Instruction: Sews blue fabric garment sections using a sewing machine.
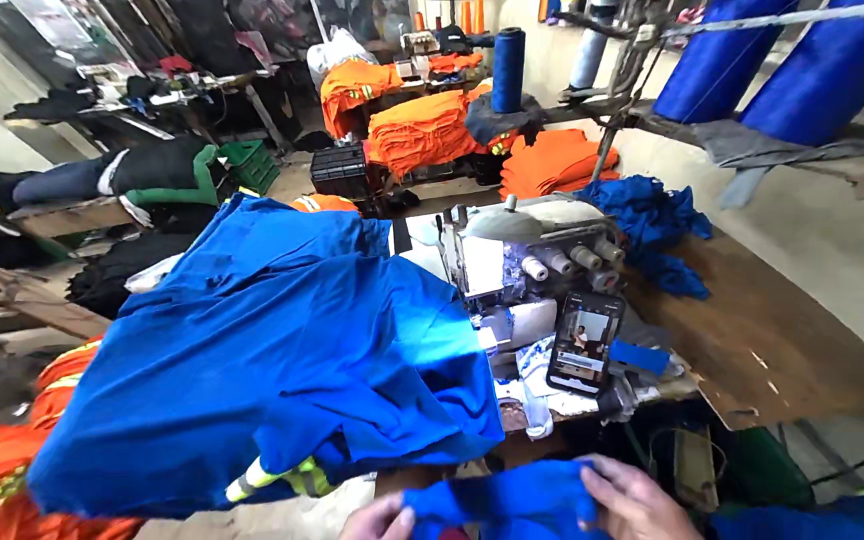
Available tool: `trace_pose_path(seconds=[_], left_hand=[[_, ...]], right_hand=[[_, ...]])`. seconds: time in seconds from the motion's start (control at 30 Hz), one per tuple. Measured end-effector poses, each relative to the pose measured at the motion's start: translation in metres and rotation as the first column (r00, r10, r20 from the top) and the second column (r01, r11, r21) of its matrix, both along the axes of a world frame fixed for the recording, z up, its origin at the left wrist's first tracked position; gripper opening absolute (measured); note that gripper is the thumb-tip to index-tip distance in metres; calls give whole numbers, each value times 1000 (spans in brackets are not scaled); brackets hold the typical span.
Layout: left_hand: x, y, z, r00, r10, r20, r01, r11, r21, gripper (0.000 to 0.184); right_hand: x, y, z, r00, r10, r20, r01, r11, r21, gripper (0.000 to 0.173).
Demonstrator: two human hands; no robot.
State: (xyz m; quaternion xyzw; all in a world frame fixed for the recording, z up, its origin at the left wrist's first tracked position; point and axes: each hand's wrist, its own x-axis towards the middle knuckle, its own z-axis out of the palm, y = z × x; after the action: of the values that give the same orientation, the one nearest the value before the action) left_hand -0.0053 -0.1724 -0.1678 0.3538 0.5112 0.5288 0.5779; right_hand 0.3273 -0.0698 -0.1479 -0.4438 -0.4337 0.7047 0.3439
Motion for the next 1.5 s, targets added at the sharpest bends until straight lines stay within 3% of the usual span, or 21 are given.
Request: trace_pose_path(seconds=[0.07,0.2,0.33,0.53,0.63,0.73,0.77,0.83,1.07,1.17,1.27,1.33,1.37,1.4,1.47,1.5], left_hand=[[31,22,17,999,-19,41,20,1000,-21,10],[55,50,29,984,-49,169,52,999,-9,11],[62,52,33,956,-26,292,34,999,-22,4],[70,53,38,965,-14,262,28,998,-50,12],[75,55,38,989,-13,147,10,1000,20,19],[68,58,39,952,74,-296,12,960,280,19],[63,62,39,911,111,-397,51,926,375,19],[58,72,38,884,42,-465,192,875,444,21],[70,84,39,948,-168,-268,274,861,428,14],[63,83,6,925,-358,-128,380,850,365,24],[62,71,-7,965,-262,0,253,932,259,16],[58,79,27,986,-143,-87,161,950,267,13],[52,93,54,966,-78,-246,157,935,319,14],[43,111,80,888,6,-460,188,908,375,15],[20,155,119,541,144,-829,315,879,358,15],[9,174,132,346,80,-935,366,906,213,18]], right_hand=[[-35,3,10,998,53,-26,-52,997,53,17],[-80,3,18,1000,5,-19,-2,988,157,13],[-86,2,4,1000,-2,16,-2,963,269,18],[-92,0,4,999,-13,29,4,957,290,21],[-96,-8,5,983,-61,172,-20,900,435,30],[-93,-11,10,955,-182,235,4,797,604,18],[-91,-10,14,953,-201,228,11,774,634,15],[-86,-10,20,956,-211,203,28,757,653,13],[-72,-11,23,971,-155,182,26,826,563,21],[-65,-9,23,978,-156,140,48,817,574,16],[-57,-6,31,980,-162,114,79,847,525,13],[-56,-1,41,987,-161,5,138,866,481,13],[-61,7,47,985,-159,-64,170,866,470,15],[-70,19,51,981,-163,-107,195,861,469,20],[-96,51,48,974,-170,-149,218,882,418,25],[-110,63,42,977,-146,-154,193,916,353,26]])
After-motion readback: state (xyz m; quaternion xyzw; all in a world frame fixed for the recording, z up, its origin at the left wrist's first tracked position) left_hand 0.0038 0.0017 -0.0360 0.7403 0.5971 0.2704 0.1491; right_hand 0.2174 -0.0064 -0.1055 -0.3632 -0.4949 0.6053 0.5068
